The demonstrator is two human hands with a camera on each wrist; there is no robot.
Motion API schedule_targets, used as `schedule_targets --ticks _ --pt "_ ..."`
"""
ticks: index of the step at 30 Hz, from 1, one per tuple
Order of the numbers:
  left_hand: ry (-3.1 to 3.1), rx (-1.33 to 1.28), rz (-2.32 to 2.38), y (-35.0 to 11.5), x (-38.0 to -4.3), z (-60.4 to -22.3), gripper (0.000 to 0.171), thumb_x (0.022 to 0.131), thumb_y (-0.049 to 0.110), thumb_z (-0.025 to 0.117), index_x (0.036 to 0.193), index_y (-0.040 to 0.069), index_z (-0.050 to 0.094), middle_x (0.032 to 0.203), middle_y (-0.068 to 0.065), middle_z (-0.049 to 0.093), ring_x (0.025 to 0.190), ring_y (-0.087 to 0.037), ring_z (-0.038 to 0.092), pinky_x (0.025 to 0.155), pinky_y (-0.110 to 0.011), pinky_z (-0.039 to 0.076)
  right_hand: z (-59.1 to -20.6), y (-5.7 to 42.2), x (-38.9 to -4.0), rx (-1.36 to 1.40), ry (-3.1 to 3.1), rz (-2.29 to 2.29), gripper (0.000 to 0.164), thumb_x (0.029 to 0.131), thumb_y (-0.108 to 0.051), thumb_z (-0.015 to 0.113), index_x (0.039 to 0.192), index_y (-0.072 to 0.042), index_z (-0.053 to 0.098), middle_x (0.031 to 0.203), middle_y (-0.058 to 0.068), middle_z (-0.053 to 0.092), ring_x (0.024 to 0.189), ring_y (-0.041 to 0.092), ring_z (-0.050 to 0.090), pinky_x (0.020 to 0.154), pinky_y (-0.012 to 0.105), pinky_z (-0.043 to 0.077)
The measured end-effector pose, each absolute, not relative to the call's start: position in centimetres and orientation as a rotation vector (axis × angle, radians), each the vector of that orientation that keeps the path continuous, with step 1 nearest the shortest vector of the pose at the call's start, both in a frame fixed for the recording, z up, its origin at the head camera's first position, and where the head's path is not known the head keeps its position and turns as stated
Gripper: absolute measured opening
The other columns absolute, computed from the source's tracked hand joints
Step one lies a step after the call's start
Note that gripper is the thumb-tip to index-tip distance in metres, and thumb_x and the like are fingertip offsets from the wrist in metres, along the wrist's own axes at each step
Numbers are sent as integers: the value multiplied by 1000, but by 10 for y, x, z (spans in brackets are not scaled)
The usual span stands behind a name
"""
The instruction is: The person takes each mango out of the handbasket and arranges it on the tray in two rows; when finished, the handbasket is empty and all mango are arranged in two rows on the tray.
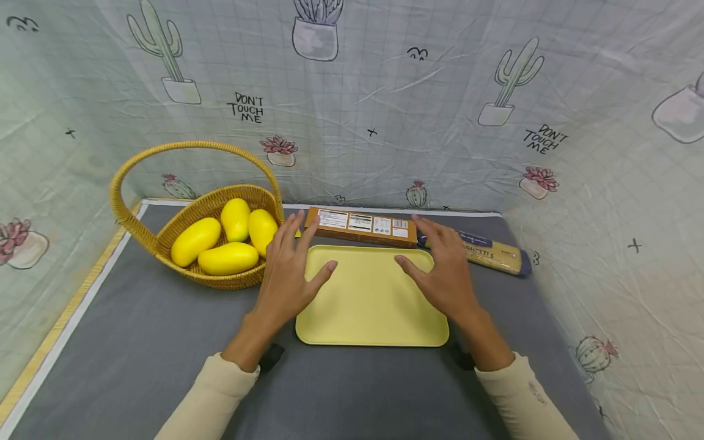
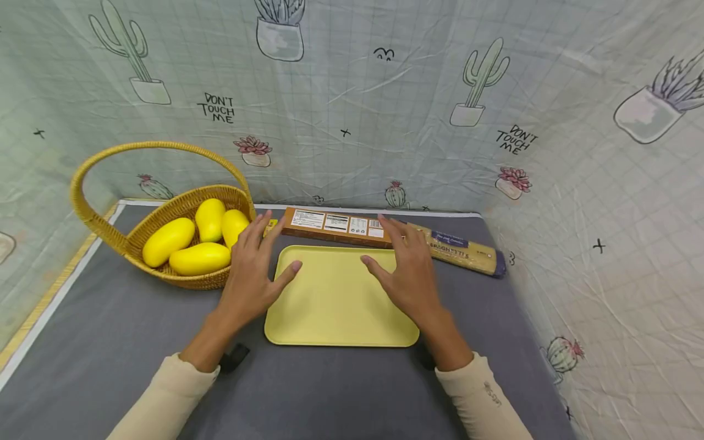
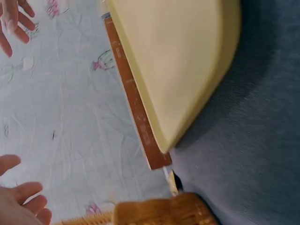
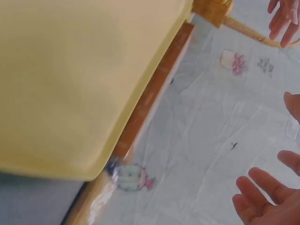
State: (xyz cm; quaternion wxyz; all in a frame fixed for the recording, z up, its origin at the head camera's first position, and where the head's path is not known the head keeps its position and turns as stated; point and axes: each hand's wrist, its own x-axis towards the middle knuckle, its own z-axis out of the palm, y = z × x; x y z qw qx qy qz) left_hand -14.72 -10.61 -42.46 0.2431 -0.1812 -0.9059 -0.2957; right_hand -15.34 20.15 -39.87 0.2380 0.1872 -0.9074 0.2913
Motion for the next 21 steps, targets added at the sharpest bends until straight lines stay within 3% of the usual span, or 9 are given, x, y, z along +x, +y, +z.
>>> schedule_targets --ticks 8,15,21 --pt "-2244 -320 -1004 -139 -133 -425 79 92 29 81 161 11 47 169 -19 37 152 -43 33 123 -67 24 -392 174 -151 563 -2475 905 81 89 -35 88 160 -27 49 150 10 58 138 33 54 108 61 48" --pt "-2071 -135 -1142 -171 -124 -426 74 91 27 82 157 15 53 166 -11 44 149 -40 38 119 -66 27 -388 151 -151 604 -2461 948 80 88 -33 89 158 -25 52 148 10 59 135 31 55 106 60 49" --pt "-1947 45 -1171 -203 -115 -429 72 89 25 82 155 14 55 167 -10 43 153 -38 33 124 -63 23 -385 129 -153 691 -2431 1011 78 89 -34 88 157 -23 53 149 9 59 137 30 56 108 58 49"
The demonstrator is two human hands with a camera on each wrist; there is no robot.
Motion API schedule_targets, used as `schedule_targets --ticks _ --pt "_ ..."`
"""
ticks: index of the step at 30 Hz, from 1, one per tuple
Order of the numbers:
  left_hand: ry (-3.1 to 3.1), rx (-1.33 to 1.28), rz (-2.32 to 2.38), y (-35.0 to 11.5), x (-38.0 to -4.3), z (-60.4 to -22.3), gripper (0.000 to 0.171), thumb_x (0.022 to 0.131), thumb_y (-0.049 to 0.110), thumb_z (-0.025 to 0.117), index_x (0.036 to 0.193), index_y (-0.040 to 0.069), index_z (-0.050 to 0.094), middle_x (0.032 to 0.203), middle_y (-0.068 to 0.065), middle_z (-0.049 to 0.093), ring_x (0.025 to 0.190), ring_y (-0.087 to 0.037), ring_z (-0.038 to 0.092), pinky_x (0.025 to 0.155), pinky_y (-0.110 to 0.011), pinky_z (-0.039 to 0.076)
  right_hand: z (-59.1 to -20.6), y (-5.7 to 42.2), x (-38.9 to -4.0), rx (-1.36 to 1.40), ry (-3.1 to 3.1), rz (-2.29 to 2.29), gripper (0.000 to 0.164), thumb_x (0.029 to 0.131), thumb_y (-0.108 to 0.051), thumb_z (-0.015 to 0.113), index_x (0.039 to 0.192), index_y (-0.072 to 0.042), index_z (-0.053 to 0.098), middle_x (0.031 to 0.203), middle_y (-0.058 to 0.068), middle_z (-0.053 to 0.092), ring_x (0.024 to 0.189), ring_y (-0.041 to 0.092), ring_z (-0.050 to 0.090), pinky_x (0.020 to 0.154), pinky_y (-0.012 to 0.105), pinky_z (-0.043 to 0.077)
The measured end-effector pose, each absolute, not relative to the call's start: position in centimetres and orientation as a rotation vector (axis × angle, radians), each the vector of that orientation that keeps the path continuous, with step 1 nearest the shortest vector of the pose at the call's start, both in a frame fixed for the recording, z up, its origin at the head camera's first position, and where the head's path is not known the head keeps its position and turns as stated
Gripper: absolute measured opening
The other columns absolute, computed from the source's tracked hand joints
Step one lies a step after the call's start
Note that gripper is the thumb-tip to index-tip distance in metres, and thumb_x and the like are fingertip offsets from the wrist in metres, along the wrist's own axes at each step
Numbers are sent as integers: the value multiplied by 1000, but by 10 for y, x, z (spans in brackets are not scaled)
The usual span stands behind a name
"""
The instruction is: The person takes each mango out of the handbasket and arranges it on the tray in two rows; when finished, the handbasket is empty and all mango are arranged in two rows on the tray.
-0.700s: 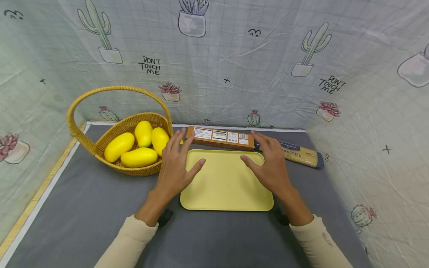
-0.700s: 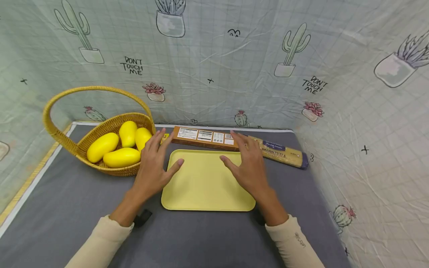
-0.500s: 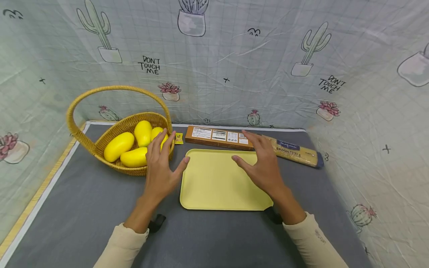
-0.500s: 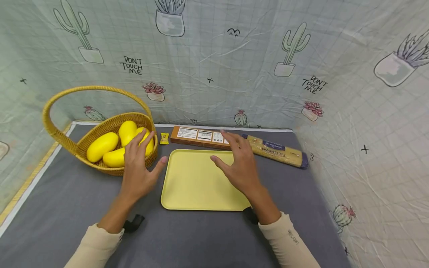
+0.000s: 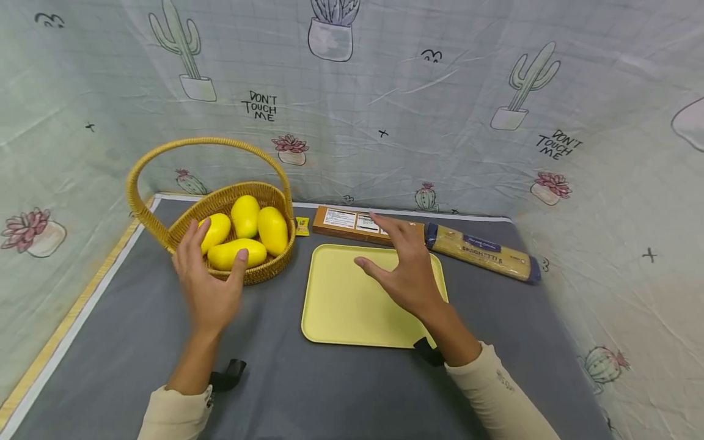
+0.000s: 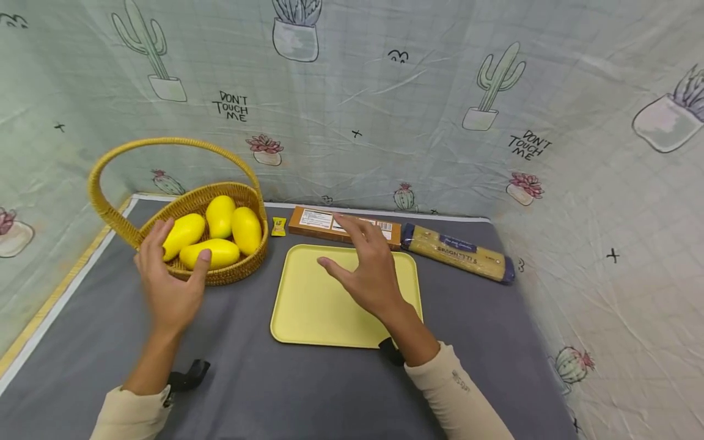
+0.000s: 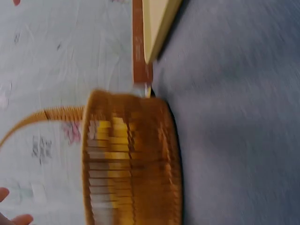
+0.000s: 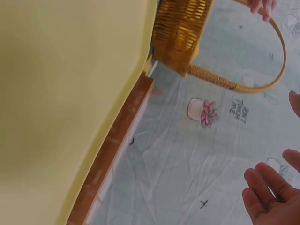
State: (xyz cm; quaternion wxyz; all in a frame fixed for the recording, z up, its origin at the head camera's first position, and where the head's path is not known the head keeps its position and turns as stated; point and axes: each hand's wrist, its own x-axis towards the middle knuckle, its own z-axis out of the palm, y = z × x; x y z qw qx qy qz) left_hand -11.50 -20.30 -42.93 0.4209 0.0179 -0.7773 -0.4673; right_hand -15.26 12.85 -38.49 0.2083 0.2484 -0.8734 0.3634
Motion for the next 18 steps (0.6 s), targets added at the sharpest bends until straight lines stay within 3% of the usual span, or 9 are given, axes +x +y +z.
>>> schedule_targets --ticks 5,10,13,18 --pt "-1930 184 -1205 -228 -110 -435 74 89 20 81 157 14 52 170 -13 34 159 -32 23 129 -56 18 -383 113 -154 745 -2407 1054 78 89 -35 88 158 -28 52 149 3 60 139 25 55 111 54 48" --pt "-1960 318 -1298 -250 -111 -440 73 92 20 80 159 20 49 173 -8 28 162 -20 23 130 -49 24 -383 100 -153 770 -2406 1092 78 89 -37 87 158 -31 52 151 -1 59 140 21 54 113 51 48" --pt "-1982 372 -1332 -259 -114 -444 72 93 22 80 158 22 49 172 -5 31 162 -16 23 130 -50 27 -383 92 -153 790 -2402 1117 77 89 -37 87 157 -30 53 149 -1 60 139 20 55 114 50 48" --pt "-1991 452 -1428 -269 -120 -452 75 94 25 80 161 20 46 169 -6 35 162 -20 26 132 -51 28 -383 78 -153 824 -2395 1163 76 89 -36 87 157 -32 53 145 -1 62 136 19 57 113 48 49"
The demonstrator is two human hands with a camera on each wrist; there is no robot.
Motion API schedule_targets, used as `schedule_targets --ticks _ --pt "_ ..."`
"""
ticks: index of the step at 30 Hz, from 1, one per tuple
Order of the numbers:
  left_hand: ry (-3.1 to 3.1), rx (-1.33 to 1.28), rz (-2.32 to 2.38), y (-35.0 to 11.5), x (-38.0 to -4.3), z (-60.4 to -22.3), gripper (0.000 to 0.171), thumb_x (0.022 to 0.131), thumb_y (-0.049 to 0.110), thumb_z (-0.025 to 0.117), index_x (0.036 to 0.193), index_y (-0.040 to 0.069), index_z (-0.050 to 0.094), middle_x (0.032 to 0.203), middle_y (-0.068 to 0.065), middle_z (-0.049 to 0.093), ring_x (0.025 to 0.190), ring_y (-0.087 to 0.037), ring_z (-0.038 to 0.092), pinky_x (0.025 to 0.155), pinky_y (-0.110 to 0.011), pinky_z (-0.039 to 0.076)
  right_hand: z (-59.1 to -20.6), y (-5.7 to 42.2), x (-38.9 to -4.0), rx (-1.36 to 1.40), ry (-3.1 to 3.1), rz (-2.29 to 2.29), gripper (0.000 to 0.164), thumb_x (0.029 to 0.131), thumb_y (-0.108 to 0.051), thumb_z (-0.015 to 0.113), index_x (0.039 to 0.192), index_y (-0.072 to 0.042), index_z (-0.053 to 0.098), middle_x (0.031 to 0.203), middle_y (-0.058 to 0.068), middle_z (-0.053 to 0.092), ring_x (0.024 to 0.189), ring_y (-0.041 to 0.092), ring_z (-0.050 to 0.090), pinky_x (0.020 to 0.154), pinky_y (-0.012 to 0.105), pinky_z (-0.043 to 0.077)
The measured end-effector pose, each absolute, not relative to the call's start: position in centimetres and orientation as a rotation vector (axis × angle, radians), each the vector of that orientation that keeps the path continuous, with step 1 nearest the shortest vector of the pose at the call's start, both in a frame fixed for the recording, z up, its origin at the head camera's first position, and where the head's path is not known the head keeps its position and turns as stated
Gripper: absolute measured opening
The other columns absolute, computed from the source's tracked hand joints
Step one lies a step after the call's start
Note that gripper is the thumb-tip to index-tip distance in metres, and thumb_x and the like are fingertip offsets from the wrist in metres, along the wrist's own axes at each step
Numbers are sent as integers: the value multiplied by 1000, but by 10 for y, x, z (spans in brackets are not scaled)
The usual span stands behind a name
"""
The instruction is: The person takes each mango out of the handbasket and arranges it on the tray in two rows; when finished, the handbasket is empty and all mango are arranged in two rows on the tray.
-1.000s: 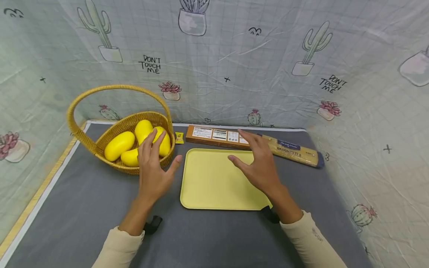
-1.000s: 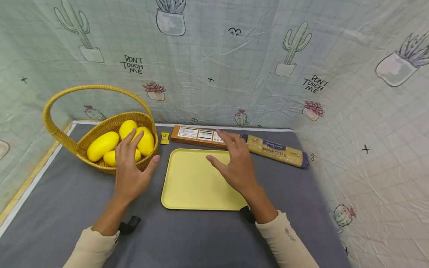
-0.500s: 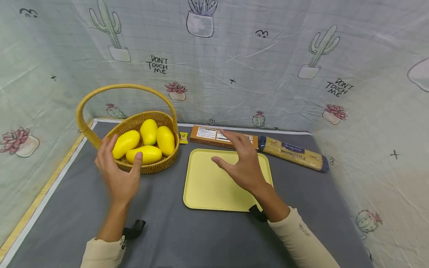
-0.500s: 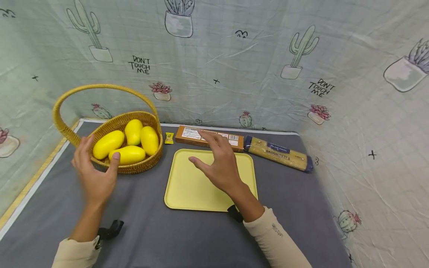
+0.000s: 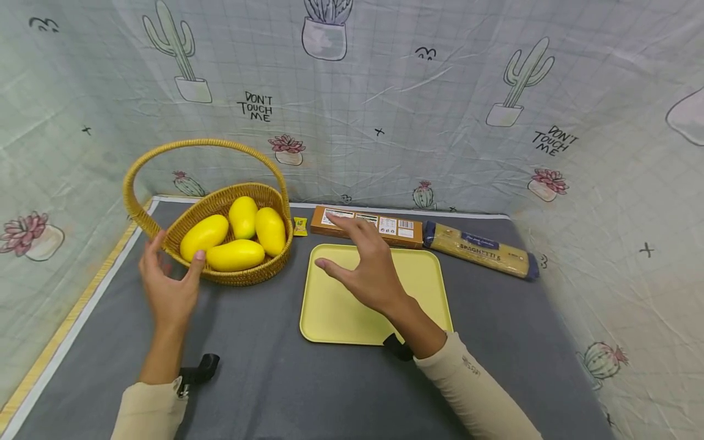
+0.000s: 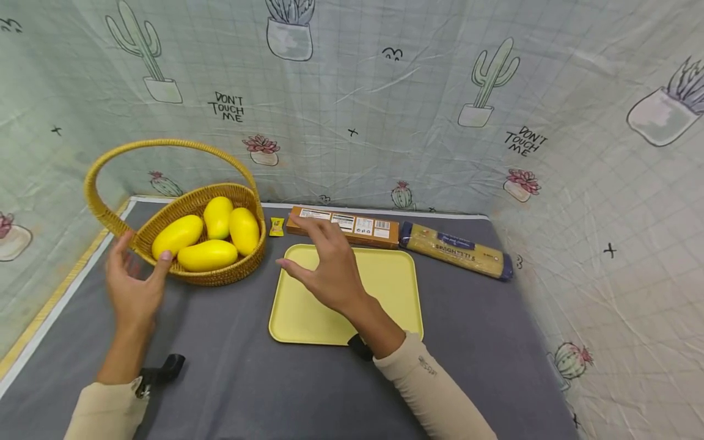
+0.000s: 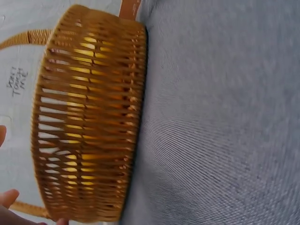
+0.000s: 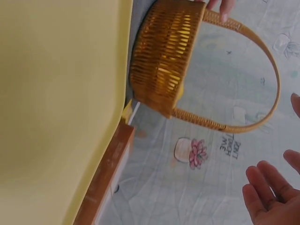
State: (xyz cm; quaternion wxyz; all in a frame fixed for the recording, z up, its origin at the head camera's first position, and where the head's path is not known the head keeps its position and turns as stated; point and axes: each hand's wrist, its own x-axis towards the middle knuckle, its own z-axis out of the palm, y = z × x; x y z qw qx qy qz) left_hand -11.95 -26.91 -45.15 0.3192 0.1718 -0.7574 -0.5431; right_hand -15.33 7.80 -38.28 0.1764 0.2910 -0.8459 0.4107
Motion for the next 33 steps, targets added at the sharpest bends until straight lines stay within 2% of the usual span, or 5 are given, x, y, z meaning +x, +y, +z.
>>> schedule_targets --ticks 7,14,21,28,33 --pt "-2021 511 -1576 -278 -127 -461 78 99 21 74 166 24 35 174 2 31 161 -31 29 130 -54 29 -385 58 -155 887 -2397 1217 74 90 -36 87 156 -26 55 142 0 63 131 18 59 110 44 51" --pt "-2080 559 -1613 -283 -126 -467 78 102 20 69 169 26 30 177 4 26 164 -24 25 131 -54 29 -389 34 -162 964 -2443 1276 73 92 -39 85 156 -28 53 144 -3 63 131 18 59 111 44 50" --pt "-2052 615 -1664 -286 -124 -474 72 102 26 70 166 29 37 175 6 30 161 -19 28 129 -54 32 -394 10 -175 1063 -2489 1328 70 95 -40 81 157 -24 52 151 -1 61 135 17 58 112 41 50" --pt "-2028 626 -1657 -282 -123 -479 68 103 29 69 164 34 38 175 4 31 162 -20 27 135 -41 19 -403 -14 -188 1109 -2572 1339 69 95 -39 81 157 -24 53 150 0 62 131 22 60 106 33 52" --pt "-2007 615 -1671 -280 -124 -480 68 104 28 67 164 35 37 175 2 30 162 -21 26 135 -43 19 -405 -30 -195 1145 -2627 1336 65 96 -37 81 154 -23 56 149 0 62 127 25 63 101 28 52"
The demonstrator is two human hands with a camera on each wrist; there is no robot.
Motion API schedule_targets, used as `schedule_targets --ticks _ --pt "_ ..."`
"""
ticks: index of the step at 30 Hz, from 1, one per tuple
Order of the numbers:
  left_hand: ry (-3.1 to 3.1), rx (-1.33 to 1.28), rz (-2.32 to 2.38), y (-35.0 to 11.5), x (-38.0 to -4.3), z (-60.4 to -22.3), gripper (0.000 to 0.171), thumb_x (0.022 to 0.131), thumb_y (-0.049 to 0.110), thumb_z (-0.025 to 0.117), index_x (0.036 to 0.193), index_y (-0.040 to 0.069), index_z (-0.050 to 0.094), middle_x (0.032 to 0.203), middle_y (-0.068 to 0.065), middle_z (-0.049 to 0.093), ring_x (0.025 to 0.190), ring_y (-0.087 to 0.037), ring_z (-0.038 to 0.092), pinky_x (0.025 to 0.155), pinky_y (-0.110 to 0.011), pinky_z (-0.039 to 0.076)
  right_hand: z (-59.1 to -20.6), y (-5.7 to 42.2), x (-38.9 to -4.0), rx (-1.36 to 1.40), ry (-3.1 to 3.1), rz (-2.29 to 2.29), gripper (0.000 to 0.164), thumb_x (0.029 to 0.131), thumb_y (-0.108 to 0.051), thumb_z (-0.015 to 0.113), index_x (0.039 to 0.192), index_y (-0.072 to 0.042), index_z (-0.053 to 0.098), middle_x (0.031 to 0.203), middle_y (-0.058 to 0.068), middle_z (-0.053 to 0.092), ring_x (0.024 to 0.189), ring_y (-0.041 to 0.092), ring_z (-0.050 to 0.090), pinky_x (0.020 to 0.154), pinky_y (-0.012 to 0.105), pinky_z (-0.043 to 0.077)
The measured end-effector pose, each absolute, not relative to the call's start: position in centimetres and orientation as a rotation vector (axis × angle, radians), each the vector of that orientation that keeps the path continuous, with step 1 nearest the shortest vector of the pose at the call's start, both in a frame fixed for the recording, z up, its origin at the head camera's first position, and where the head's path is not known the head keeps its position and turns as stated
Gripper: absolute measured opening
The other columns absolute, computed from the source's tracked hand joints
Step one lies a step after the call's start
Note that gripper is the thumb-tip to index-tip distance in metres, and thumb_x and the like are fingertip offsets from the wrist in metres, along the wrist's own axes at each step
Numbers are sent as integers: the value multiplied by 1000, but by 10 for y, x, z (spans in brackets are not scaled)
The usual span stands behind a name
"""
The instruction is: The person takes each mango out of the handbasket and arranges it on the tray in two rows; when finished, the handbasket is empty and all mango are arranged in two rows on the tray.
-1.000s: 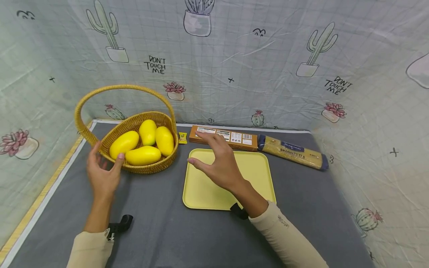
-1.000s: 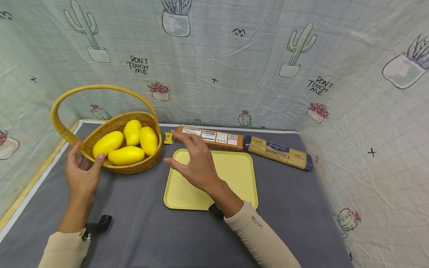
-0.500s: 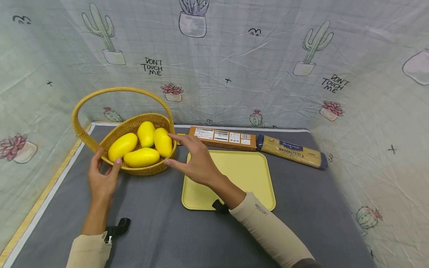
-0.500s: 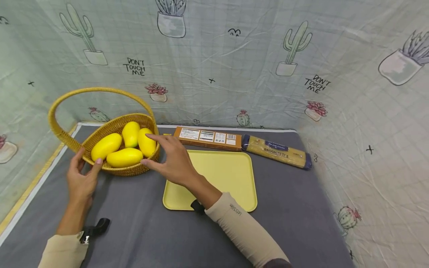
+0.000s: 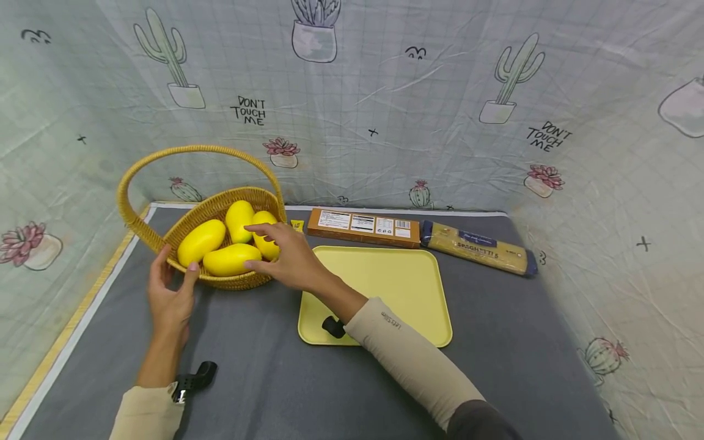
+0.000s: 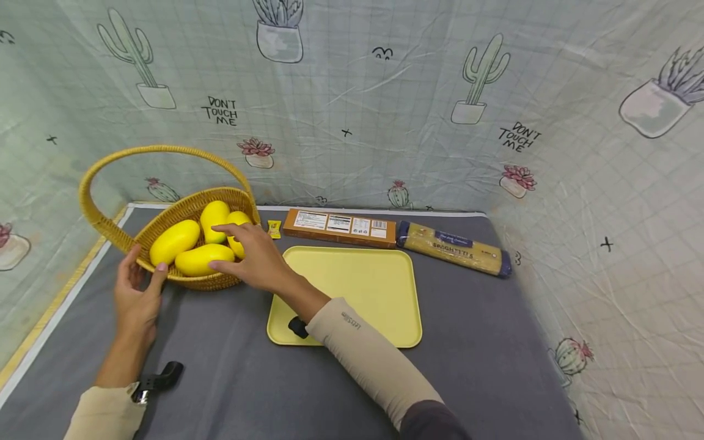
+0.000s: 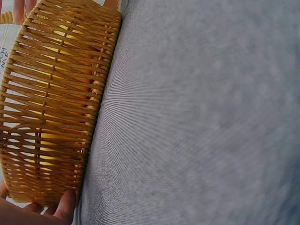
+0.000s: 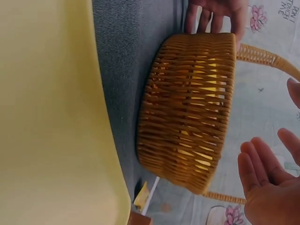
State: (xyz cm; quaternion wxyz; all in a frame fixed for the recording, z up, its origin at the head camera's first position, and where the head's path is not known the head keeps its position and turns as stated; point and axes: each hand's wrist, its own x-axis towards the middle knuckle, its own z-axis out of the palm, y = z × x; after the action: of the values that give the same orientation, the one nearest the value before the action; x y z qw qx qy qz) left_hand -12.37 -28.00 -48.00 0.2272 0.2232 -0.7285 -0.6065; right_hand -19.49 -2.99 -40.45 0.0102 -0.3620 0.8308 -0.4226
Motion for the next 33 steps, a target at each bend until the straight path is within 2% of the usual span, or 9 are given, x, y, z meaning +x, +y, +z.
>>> schedule_targets --ticks 8,17,26,33 --pt "-2016 638 -1687 -282 -123 -480 68 105 28 67 165 37 35 176 3 27 163 -22 24 135 -46 21 -408 -55 -208 -1197 2549 -1187 61 97 -36 79 151 -17 59 143 5 66 125 24 64 99 21 49" --pt "-2001 633 -1698 -281 -123 -479 68 105 28 67 164 36 36 175 4 28 163 -22 25 135 -46 19 -409 -72 -220 -1159 2580 -1054 52 96 -32 80 143 -12 67 138 5 72 124 21 67 101 21 51" --pt "-1984 624 -1721 -281 -123 -480 68 104 27 68 164 37 37 175 3 29 163 -23 26 134 -47 21 -413 -89 -227 -1124 2645 -867 48 97 -33 80 140 -16 70 135 -2 73 122 14 65 103 23 50" --pt "-1979 620 -1739 -282 -122 -479 68 104 27 69 163 38 38 175 4 29 163 -23 25 133 -50 23 -414 -102 -228 -1130 2691 -770 50 93 -33 84 138 -16 72 135 -4 74 126 12 65 107 24 48"
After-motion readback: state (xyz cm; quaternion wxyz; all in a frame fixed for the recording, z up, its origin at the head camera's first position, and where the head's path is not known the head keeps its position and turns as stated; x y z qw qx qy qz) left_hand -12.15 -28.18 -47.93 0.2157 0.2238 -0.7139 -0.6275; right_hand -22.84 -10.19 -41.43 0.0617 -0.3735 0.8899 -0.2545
